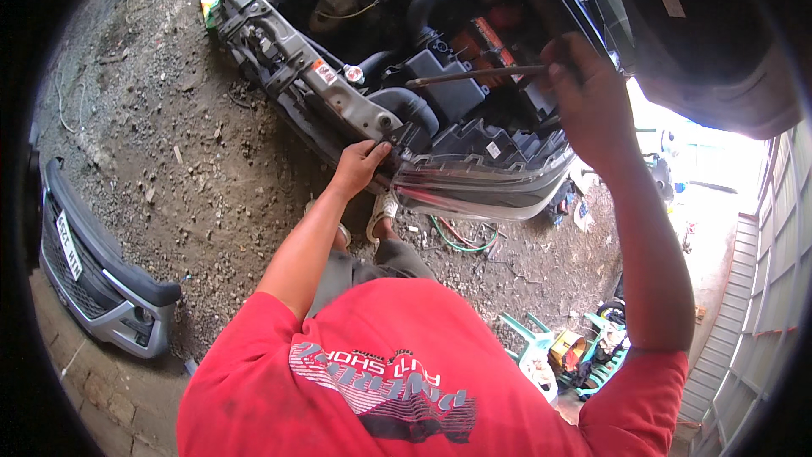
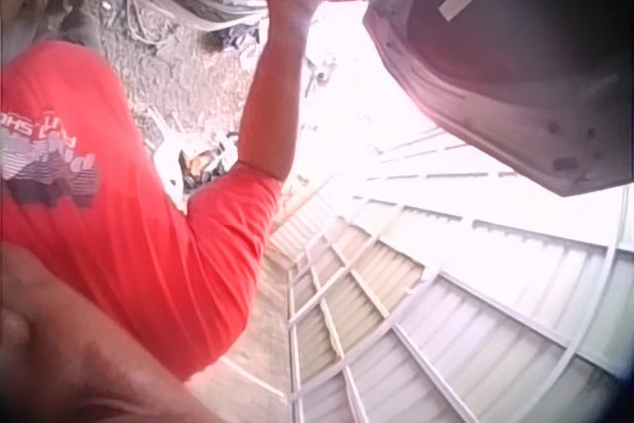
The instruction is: The person fits a headlight assembly into the front frame of a car, aligns it with the body panel, and secures the assembly by tightening a mounting bolt with a socket wrench.
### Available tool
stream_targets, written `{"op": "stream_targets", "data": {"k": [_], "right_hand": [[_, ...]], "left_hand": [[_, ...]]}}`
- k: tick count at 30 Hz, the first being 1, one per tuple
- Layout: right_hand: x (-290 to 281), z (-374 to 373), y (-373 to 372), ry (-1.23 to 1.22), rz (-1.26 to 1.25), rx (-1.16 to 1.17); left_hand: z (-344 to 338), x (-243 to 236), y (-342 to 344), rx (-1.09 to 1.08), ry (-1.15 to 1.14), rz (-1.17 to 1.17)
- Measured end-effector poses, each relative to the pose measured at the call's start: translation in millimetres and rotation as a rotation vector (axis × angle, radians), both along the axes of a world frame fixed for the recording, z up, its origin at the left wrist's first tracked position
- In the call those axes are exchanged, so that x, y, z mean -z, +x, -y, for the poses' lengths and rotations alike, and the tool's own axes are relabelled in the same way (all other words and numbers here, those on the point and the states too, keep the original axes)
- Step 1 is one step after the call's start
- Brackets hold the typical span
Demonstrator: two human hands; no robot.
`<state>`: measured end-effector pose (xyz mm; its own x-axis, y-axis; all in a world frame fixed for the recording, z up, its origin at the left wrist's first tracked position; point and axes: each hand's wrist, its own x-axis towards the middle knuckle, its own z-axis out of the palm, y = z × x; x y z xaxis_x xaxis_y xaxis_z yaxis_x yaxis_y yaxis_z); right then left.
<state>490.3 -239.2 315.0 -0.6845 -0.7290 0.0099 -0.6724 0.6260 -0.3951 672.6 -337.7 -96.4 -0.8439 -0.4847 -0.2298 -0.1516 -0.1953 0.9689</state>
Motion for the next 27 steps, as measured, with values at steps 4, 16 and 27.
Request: {"op": "stream_targets", "data": {"k": [4,16,27], "right_hand": [[90.7,-22.1,-22.7,0.142,-0.274,-0.111],[256.1,-11.8,-103.0,0.108,-0.617,0.039],[347.1,18.3,-128.9,0.377,-0.177,0.154]], "left_hand": [[0.3,9.2,-2.2,0.015,-0.030,0.030],[2.6,-2.5,0.8,0.039,0.110,0.030],[7.6,-13.5,1.1,0.065,0.060,0.076]]}}
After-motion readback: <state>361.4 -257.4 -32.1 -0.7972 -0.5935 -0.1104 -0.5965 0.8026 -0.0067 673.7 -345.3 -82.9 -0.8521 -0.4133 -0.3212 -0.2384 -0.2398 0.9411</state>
